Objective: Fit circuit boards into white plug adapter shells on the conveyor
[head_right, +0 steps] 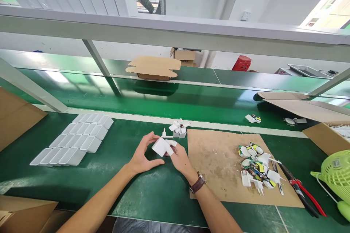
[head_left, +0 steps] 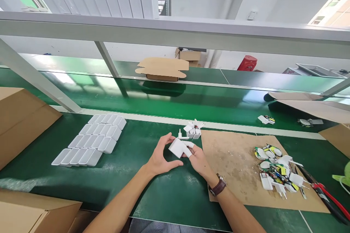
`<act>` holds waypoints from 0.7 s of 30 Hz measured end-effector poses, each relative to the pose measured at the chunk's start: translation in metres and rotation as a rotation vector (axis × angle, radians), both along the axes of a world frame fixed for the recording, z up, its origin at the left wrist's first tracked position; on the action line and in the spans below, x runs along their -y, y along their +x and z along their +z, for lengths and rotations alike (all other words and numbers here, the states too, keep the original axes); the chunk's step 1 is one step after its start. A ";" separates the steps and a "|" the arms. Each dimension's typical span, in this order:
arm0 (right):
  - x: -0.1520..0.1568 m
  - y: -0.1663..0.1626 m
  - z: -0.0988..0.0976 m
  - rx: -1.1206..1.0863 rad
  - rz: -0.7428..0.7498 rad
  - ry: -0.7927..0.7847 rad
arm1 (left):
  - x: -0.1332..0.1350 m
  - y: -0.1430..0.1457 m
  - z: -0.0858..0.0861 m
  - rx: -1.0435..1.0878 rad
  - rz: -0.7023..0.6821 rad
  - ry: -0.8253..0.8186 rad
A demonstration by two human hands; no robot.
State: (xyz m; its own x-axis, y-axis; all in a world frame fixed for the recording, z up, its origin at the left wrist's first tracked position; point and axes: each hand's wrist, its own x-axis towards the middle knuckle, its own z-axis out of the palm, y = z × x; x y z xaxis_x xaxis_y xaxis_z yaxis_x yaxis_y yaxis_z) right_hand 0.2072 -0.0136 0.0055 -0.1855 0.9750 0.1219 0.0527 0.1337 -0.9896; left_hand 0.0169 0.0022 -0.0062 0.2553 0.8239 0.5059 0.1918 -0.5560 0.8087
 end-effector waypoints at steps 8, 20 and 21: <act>0.005 -0.009 0.007 -0.245 0.130 -0.316 | 0.008 0.009 0.009 -0.156 0.106 0.227; 0.003 -0.008 0.000 0.018 -0.056 -0.050 | 0.003 0.006 0.007 -0.174 0.153 0.187; 0.003 -0.007 0.000 0.023 -0.088 -0.018 | 0.002 0.004 0.008 -0.188 0.164 0.183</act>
